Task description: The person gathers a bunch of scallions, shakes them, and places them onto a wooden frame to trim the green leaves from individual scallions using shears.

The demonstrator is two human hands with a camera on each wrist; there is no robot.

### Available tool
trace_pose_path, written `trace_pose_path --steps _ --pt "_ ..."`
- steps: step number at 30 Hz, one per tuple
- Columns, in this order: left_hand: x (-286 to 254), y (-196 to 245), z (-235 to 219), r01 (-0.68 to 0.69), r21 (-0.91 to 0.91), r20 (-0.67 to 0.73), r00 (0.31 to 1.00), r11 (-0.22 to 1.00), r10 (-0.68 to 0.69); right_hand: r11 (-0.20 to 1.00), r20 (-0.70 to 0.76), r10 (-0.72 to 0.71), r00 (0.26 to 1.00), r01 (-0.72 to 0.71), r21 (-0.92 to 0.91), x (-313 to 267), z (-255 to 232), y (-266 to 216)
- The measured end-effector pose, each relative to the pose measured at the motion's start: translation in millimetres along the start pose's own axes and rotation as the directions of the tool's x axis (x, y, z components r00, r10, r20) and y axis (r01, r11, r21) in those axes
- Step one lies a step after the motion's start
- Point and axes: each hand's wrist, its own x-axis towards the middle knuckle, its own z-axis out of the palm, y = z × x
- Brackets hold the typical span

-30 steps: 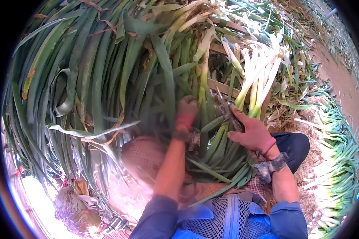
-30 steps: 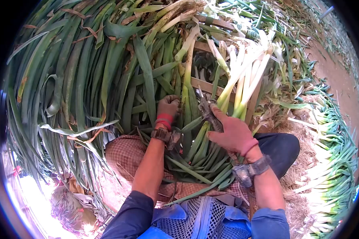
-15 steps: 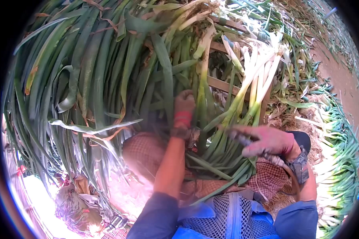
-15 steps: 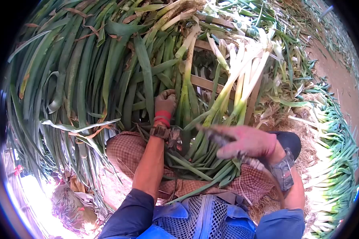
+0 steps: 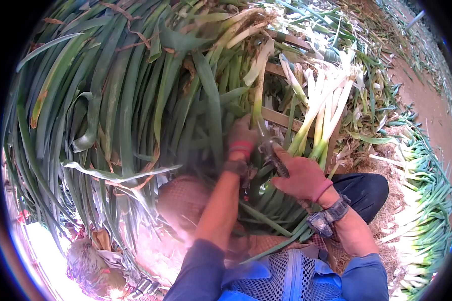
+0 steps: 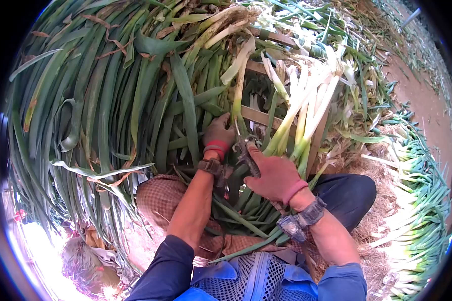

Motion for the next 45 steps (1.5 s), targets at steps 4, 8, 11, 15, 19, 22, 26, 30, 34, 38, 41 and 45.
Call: trace_pose_path --steps 4,8,11,15,19,22,26,30,34,38,41,45 --pt "-3.1 27.7 -21.0 0.061 0.025 0.146 0.987 0.998 -0.064 0.998 -0.114 0.049 0.992 -0.054 -0.038 31.2 0.2 7.6" --pt "5.9 23.0 -16.6 0.099 0.095 0.2 0.973 0.99 -0.117 0.993 -0.26 0.025 0.965 -0.053 -0.102 71.7 -15.6 19.0" --pt "8.3 28.2 -17.3 0.132 0.085 0.272 0.95 0.988 -0.151 0.987 -0.229 0.052 0.972 -0.085 -0.134 100.2 -37.6 20.9" --pt "7.3 28.4 -9.3 0.114 0.057 0.239 0.963 0.992 -0.124 0.984 -0.26 0.115 0.959 -0.145 -0.099 136.4 -64.3 21.5" --pt "8.1 29.6 -6.4 0.138 0.011 0.236 0.962 0.99 -0.137 0.987 -0.273 0.109 0.956 -0.138 -0.088 160.2 -80.4 36.1" --pt "7.2 28.7 -6.8 0.164 -0.108 0.291 0.948 0.981 -0.127 0.991 -0.23 0.111 0.967 -0.126 -0.049 140.6 -78.0 46.6" --pt "-1.3 21.8 -1.0 0.096 -0.168 0.287 0.957 0.981 -0.044 0.988 -0.116 0.149 0.982 -0.143 0.064 67.0 -63.3 42.6" --pt "-19.8 35.2 -15.1 0.068 -0.091 0.337 0.941 0.994 -0.034 0.982 -0.026 0.125 0.992 -0.119 0.148 -19.5 -33.9 51.7" --pt "-36.4 48.0 -18.4 0.045 0.024 0.276 0.96 0.999 -0.05 0.965 -0.098 -0.146 0.984 0.164 0.206 -77.9 5.6 55.2" --pt "-44.4 48.8 -21.0 0.052 0.052 0.265 0.962 0.997 -0.063 0.979 -0.121 -0.09 0.989 0.11 0.174 -82.4 4.6 42.0" --pt "-50.8 45.8 -18.8 0.022 0.078 0.259 0.965 0.997 -0.042 0.991 -0.131 -0.017 0.991 0.034 0.128 -54.3 -3.9 37.2" --pt "-63.2 49.0 -31.9 0.019 0.036 0.286 0.958 0.999 -0.029 0.995 -0.156 0.095 0.983 -0.089 0.043 -3.5 -28.2 29.1"
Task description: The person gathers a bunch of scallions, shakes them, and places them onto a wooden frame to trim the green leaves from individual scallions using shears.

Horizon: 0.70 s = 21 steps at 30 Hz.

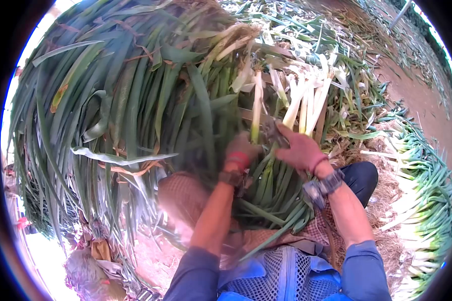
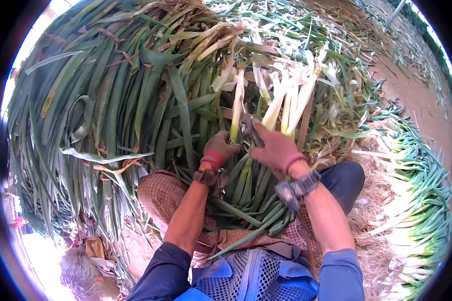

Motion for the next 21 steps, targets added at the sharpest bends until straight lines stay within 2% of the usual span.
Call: trace_pose_path --steps 1,2,4,6,8,9,10,12,13,14,16,18,19,20,21 --pt "-3.0 -0.3 -1.1 0.003 0.0 -0.004 1.0 1.0 -0.003 0.998 0.021 0.058 0.998 -0.058 -0.014 10.8 -5.8 -3.2" --pt "-5.8 -0.7 -1.4 -0.004 -0.031 -0.015 1.0 1.0 0.003 0.998 0.024 0.054 0.998 -0.053 -0.014 19.6 -7.9 -1.9" --pt "-12.5 0.0 -4.8 -0.007 -0.063 -0.024 1.0 0.998 0.005 0.997 -0.059 0.06 0.996 -0.057 0.052 32.4 -8.1 3.9" --pt "-20.2 1.2 -8.3 -0.033 -0.113 -0.016 0.999 0.993 0.031 0.995 -0.023 0.077 0.997 -0.076 0.058 28.7 -6.3 14.4" --pt "-14.7 -11.4 -5.3 -0.013 -0.175 0.013 1.0 0.985 0.015 0.983 -0.064 -0.146 0.987 0.152 0.106 16.8 4.5 32.5" --pt "-9.4 -16.1 -3.0 -0.005 -0.234 0.028 1.0 0.972 0.011 0.979 0.006 -0.122 0.992 0.12 0.166 2.0 5.5 37.5" --pt "-8.9 -16.4 -1.2 0.006 -0.235 0.041 0.999 0.972 0.004 0.979 0.017 -0.113 0.993 0.108 0.171 -12.8 7.7 40.7" --pt "-12.2 -12.0 -2.2 -0.043 -0.164 -0.005 0.999 0.986 0.043 0.937 -0.038 -0.191 0.981 0.193 0.29 -38.8 8.3 51.1" --pt "-19.1 -2.6 -7.6 -0.026 -0.114 0.007 1.0 0.993 0.027 0.948 0.033 -0.092 0.995 0.078 0.31 -52.5 -2.9 47.7" --pt "-18.4 -5.0 -4.6 -0.024 -0.114 0.014 1.0 0.993 0.026 0.948 0.036 -0.086 0.996 0.071 0.311 -62.4 -6.5 51.6" --pt "-14.8 -9.8 -0.5 -0.08 -0.246 0.011 0.996 0.966 0.086 0.821 -0.025 0.025 0.999 -0.006 0.571 -81.8 -12.6 66.2" --pt "-9.8 -13.4 3.4 -0.091 -0.217 0.002 0.996 0.972 0.094 0.82 0.004 0.021 1.0 -0.019 0.572 -99.6 -13.7 72.8" --pt "-11.9 -11.2 1.8 -0.101 -0.194 0.006 0.995 0.976 0.104 0.754 0.157 -0.14 0.978 0.002 0.657 -116.6 -15.8 57.4" --pt "-13.8 -9.7 0.7 -0.11 -0.172 0.011 0.993 0.979 0.114 0.678 0.285 -0.309 0.907 0.0 0.735 -134.8 -20.4 45.1" --pt "-12.6 -11.9 2.4 -0.111 -0.171 0.01 0.993 0.979 0.114 0.754 0.468 -0.238 0.851 -0.141 0.641 -155.3 -31.2 36.9"
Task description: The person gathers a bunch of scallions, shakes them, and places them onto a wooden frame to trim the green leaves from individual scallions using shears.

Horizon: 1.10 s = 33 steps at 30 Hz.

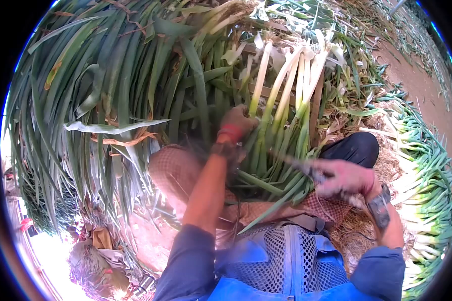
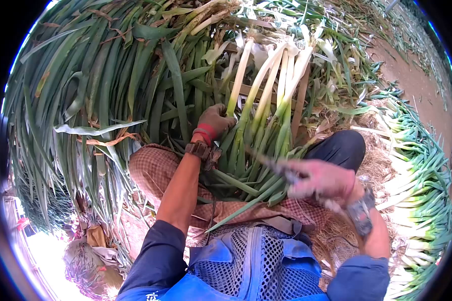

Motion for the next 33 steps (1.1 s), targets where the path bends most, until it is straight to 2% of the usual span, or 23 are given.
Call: trace_pose_path --steps 1,2,3,5,6,7,9,10,11,13,15,17,18,19,21,23,25,27,28,29,31,32,33 --pt "2.9 -6.0 2.8 0.009 0.014 0.017 1.0 1.0 -0.009 0.983 0.088 0.182 0.979 -0.178 -0.05 -15.6 3.8 -4.8" --pt "3.7 -8.4 3.9 0.017 0.028 0.033 0.999 0.999 -0.018 0.969 0.103 0.123 0.987 -0.097 -0.228 -20.9 -0.4 2.1" --pt "3.7 -11.4 5.2 0.016 0.028 0.033 0.999 0.999 -0.017 0.969 0.103 0.123 0.987 -0.097 -0.229 -26.5 -6.3 0.4" --pt "2.3 -14.6 8.3 0.033 -0.08 0.05 0.998 0.996 -0.03 0.945 -0.109 0.281 0.954 -0.255 0.205 -39.1 -18.7 -14.8" --pt "4.2 -16.3 8.9 0.03 -0.08 0.047 0.999 0.996 -0.027 0.927 -0.085 0.214 0.973 -0.174 0.333 -43.9 -26.7 -8.5" --pt "8.5 -23.5 10.0 0.042 -0.091 0.075 0.997 0.995 -0.035 0.928 -0.084 0.208 0.974 -0.17 0.33 -43.8 -26.3 -6.1" --pt "14.7 -37.0 12.4 0.054 -0.096 0.099 0.994 0.994 -0.045 0.966 0.094 0.169 0.981 -0.146 -0.213 -45.2 -19.6 -0.7" --pt "15.9 -40.0 15.4 0.051 -0.117 0.094 0.995 0.992 -0.04 0.953 0.115 0.124 0.986 -0.086 -0.292 -46.1 -15.3 -4.6" --pt "16.6 -43.4 19.4 0.047 -0.138 0.091 0.995 0.989 -0.034 0.952 0.114 0.121 0.986 -0.083 -0.294 -45.7 -16.4 -12.1" --pt "10.4 -41.6 32.8 0.027 -0.203 0.101 0.995 0.979 -0.007 0.988 -0.269 0.136 0.953 -0.151 -0.035 -43.3 -22.5 -26.6" --pt "-0.9 -24.8 42.8 -0.045 -0.197 0.179 0.981 0.979 0.081 0.994 -0.444 -0.108 0.889 0.101 -0.041 -25.0 -36.5 -19.9" --pt "-18.9 2.4 54.3 -0.127 -0.15 0.276 0.947 0.98 0.165 0.981 -0.415 -0.164 0.895 0.192 0.027 -5.2 -23.7 -46.3" --pt "-24.6 13.5 56.7 -0.129 -0.146 0.272 0.948 0.981 0.166 0.99 -0.349 -0.14 0.927 0.139 -0.029 6.6 -24.2 -48.3" --pt "-28.4 23.3 58.5 -0.073 -0.15 0.352 0.928 0.986 0.122 0.949 -0.322 -0.294 0.9 0.234 -0.21 28.2 -29.9 -23.8" --pt "-26.0 16.9 61.1 -0.011 -0.149 0.426 0.902 0.989 0.074 0.884 -0.296 -0.294 0.909 0.141 -0.446 49.4 -33.5 -34.0" --pt "-14.1 -3.0 64.4 -0.102 -0.283 0.35 0.915 0.954 0.202 0.867 -0.37 -0.294 0.882 0.083 -0.492 75.9 -40.2 -33.6" --pt "-0.6 -11.9 47.6 -0.058 -0.307 0.313 0.936 0.95 0.158 0.849 -0.444 -0.296 0.846 0.02 -0.528 94.5 -41.6 -36.0" --pt "19.5 -14.8 27.0 0.011 -0.257 0.086 0.996 0.966 0.012 0.827 -0.315 -0.215 0.925 0.001 -0.562 105.8 -36.5 -35.8" --pt "19.7 2.0 12.9 0.036 -0.183 -0.055 0.997 0.982 -0.047 0.756 -0.29 -0.451 0.844 0.188 -0.627 123.7 -38.6 -6.5" --pt "24.1 13.6 -1.0 0.04 -0.183 -0.055 0.997 0.982 -0.05 0.757 -0.288 -0.45 0.845 0.189 -0.626 127.4 -39.7 -14.8" --pt "40.8 27.9 -23.2 0.079 -0.066 -0.119 0.989 0.995 -0.086 0.819 -0.429 -0.237 0.872 -0.059 -0.571 133.6 -39.3 -37.8" --pt "66.3 -1.2 -5.4 -0.02 0.194 -0.384 0.918 0.981 0.094 0.815 -0.422 -0.255 0.87 -0.042 -0.578 141.4 -43.2 -29.4" --pt "82.7 -10.0 -3.7 -0.018 0.194 -0.384 0.919 0.981 0.093 0.815 -0.421 -0.254 0.871 -0.042 -0.578 143.8 -42.5 -30.3"
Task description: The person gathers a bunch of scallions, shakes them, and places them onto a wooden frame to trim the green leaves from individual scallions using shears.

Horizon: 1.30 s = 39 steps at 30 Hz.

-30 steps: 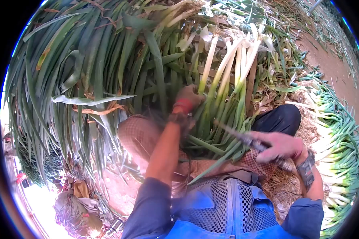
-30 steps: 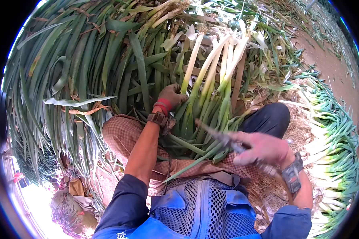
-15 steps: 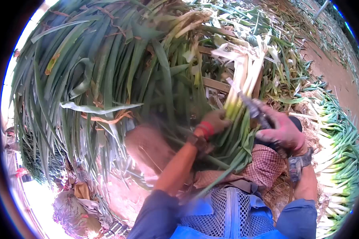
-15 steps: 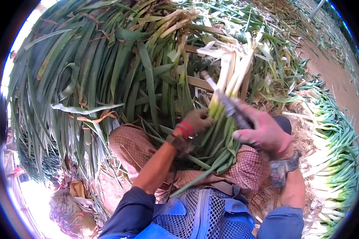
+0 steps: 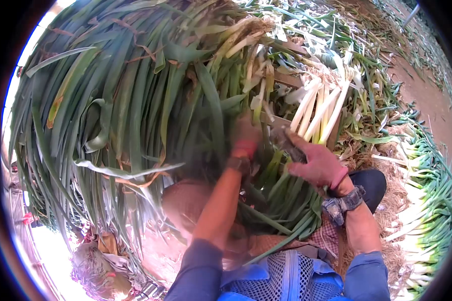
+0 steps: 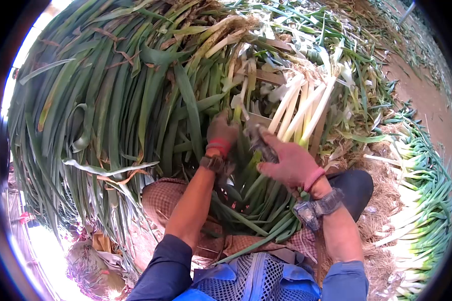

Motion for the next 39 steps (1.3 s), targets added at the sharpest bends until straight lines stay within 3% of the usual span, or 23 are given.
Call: trace_pose_path --steps 2,4,6,10,12,14,16,20,23,25,32,39 --pt "21.4 0.9 5.4 0.005 0.13 -0.045 0.999 0.992 0.001 0.994 0.113 -0.046 0.993 0.034 0.101 4.3 2.6 -5.2" --pt "28.9 14.6 1.2 0.03 0.18 -0.016 0.999 0.983 -0.028 0.991 0.082 -0.048 0.995 0.037 0.13 15.3 6.2 -1.2" --pt "39.9 21.3 -0.1 0.052 0.231 0.012 0.998 0.972 -0.057 1.0 0.044 0.0 0.999 -0.001 0.027 25.9 8.8 6.3" --pt "67.2 14.5 5.8 0.06 0.362 0.124 0.986 0.93 -0.111 0.994 0.092 -0.034 0.995 0.025 0.102 40.7 8.6 7.4" --pt "74.3 11.2 9.2 0.032 0.399 0.148 0.984 0.917 -0.099 0.995 0.053 0.07 0.996 -0.074 0.073 52.9 2.5 5.9" --pt "78.9 11.3 10.4 0.046 0.425 0.167 0.978 0.904 -0.128 0.993 0.074 0.074 0.995 -0.08 0.086 54.2 0.3 9.5" --pt "75.2 13.2 7.1 0.063 0.41 0.185 0.971 0.91 -0.151 0.994 0.102 -0.011 0.995 0.0 0.113 46.3 3.8 15.6" --pt "61.5 14.8 -4.0 0.095 0.347 0.259 0.947 0.933 -0.193 0.995 0.089 -0.005 0.996 -0.004 0.104 21.9 7.0 19.0" --pt "57.0 12.6 -7.6 0.173 0.328 0.299 0.914 0.929 -0.275 0.998 0.172 0.009 0.985 -0.019 0.058 13.1 6.2 10.8" --pt "54.8 10.3 -10.6 0.173 0.316 0.325 0.904 0.933 -0.278 0.995 0.19 0.097 0.977 -0.094 -0.024 23.8 0.2 0.1" --pt "36.9 10.9 -16.1 0.17 0.228 0.334 0.911 0.959 -0.241 0.988 0.054 0.025 0.998 -0.016 -0.156 88.3 6.0 19.1" --pt "42.2 1.5 0.4 0.252 0.22 0.305 0.9 0.942 -0.312 0.976 -0.034 0.071 0.997 -0.076 -0.203 161.9 -14.6 13.2"
